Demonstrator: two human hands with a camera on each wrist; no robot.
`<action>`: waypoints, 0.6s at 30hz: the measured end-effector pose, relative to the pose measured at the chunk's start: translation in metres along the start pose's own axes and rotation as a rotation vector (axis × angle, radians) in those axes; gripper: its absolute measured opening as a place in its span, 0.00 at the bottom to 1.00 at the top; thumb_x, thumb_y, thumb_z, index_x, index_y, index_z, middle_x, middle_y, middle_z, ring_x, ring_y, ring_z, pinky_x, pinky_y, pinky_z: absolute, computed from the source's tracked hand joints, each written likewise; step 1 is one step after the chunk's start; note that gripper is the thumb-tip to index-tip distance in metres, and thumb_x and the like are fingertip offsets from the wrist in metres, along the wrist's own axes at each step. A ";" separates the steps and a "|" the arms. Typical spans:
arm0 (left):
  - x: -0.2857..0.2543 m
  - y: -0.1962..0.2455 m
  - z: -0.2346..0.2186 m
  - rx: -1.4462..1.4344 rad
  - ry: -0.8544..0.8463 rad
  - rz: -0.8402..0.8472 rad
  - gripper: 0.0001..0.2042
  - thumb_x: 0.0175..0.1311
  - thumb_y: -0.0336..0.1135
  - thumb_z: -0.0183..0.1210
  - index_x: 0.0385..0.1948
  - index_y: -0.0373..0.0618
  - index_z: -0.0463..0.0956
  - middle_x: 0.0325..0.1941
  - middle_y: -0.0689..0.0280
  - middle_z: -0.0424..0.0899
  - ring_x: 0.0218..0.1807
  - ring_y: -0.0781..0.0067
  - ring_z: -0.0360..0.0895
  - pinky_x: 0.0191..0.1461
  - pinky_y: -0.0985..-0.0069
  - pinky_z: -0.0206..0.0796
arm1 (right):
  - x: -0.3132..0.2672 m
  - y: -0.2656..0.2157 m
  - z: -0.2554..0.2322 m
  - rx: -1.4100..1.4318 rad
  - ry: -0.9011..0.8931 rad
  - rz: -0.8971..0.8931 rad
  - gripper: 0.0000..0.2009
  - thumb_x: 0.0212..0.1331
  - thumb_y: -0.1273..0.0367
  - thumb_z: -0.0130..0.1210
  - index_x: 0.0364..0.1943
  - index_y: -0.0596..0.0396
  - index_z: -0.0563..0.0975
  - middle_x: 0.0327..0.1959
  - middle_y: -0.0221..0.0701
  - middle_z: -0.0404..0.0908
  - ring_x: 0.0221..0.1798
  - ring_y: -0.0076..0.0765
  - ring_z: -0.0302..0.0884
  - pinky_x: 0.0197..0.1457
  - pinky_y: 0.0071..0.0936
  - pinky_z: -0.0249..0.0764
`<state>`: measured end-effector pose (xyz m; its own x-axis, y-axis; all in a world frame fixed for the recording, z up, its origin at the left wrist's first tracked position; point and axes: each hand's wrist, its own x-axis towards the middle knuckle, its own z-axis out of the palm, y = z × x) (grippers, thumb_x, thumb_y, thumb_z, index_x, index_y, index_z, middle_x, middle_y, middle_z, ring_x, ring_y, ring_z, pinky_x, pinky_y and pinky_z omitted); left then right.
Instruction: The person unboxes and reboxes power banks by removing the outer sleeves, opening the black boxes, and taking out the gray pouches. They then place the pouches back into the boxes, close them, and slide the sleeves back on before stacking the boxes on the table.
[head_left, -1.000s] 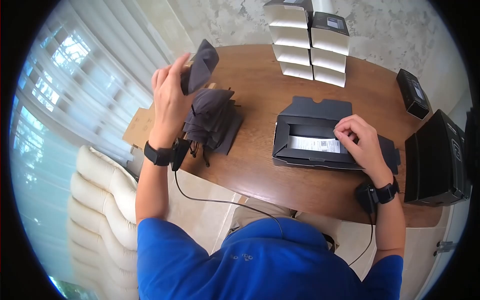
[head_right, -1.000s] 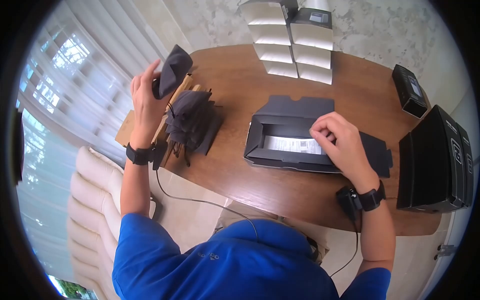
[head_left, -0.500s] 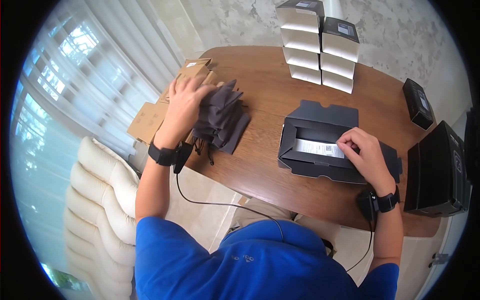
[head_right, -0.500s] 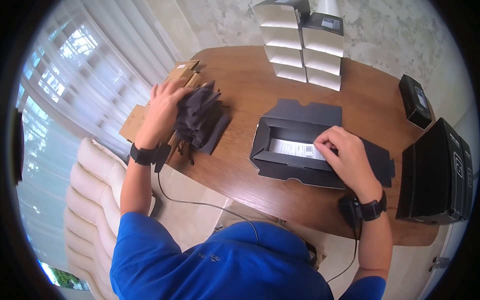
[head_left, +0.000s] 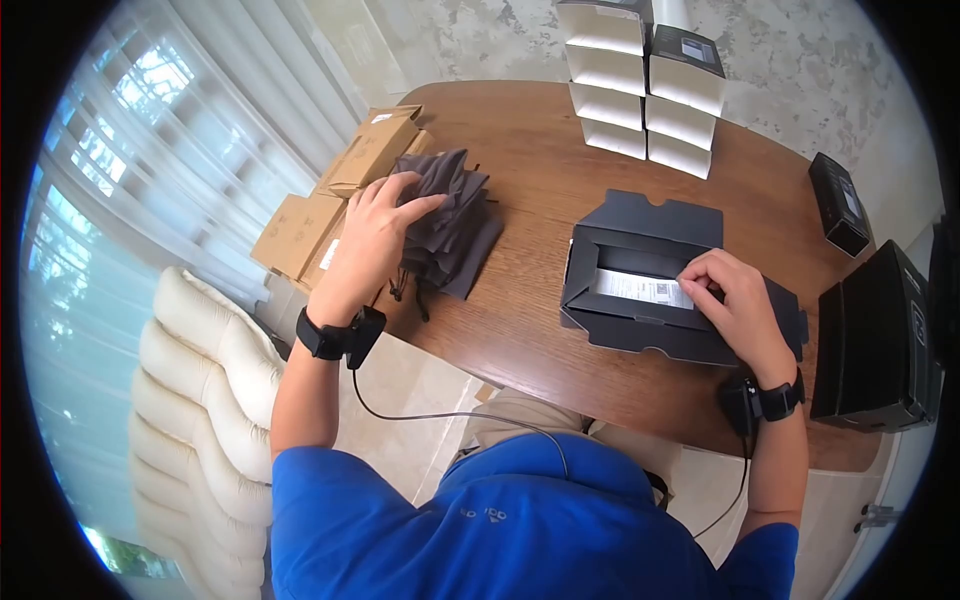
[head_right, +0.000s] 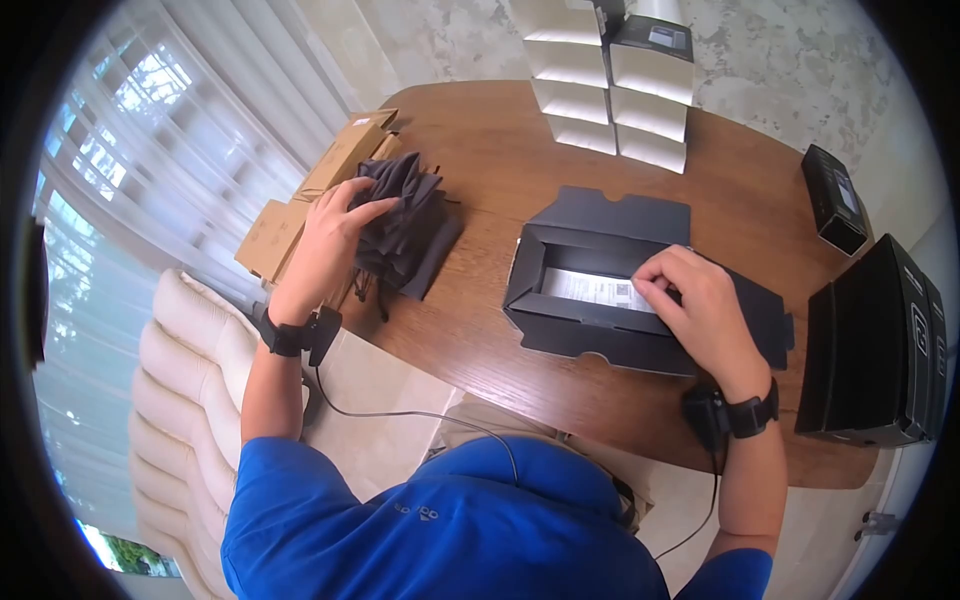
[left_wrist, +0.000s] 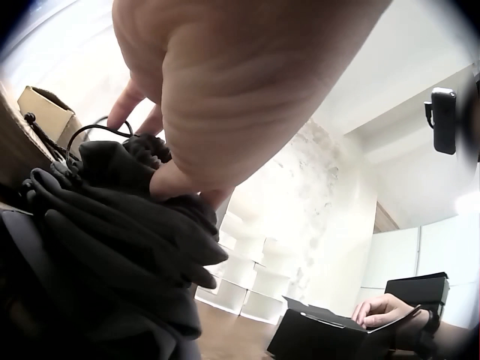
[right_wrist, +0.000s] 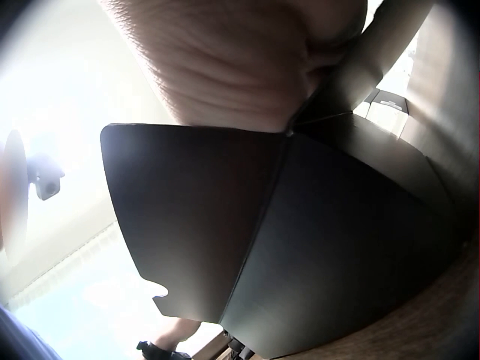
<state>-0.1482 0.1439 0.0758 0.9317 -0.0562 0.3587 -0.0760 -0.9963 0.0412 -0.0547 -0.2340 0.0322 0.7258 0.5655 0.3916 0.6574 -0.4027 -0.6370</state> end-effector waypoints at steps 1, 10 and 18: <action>0.000 -0.004 0.001 0.073 0.079 0.069 0.20 0.53 0.18 0.52 0.46 0.51 0.80 0.60 0.63 0.72 0.63 0.55 0.66 0.69 0.48 0.48 | 0.000 0.000 0.000 0.002 -0.002 -0.002 0.02 0.53 0.75 0.57 0.28 0.60 0.77 0.26 0.34 0.75 0.28 0.34 0.72 0.33 0.26 0.68; -0.010 0.000 -0.003 -0.332 0.319 -0.006 0.11 0.59 0.19 0.52 0.40 0.40 0.78 0.49 0.58 0.79 0.51 0.59 0.76 0.60 0.66 0.62 | 0.000 0.000 0.000 0.008 -0.009 0.013 0.03 0.54 0.75 0.57 0.29 0.61 0.77 0.26 0.34 0.74 0.28 0.33 0.72 0.33 0.25 0.69; 0.017 -0.013 0.011 -0.240 0.285 -0.030 0.19 0.65 0.42 0.56 0.54 0.42 0.73 0.61 0.54 0.71 0.64 0.51 0.64 0.66 0.61 0.55 | 0.001 0.000 0.000 -0.005 -0.012 0.015 0.03 0.54 0.75 0.57 0.29 0.61 0.76 0.26 0.34 0.75 0.29 0.34 0.73 0.34 0.25 0.69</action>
<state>-0.1272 0.1555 0.0707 0.8013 0.0273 0.5976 -0.1625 -0.9515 0.2614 -0.0539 -0.2337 0.0323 0.7332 0.5681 0.3738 0.6473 -0.4146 -0.6396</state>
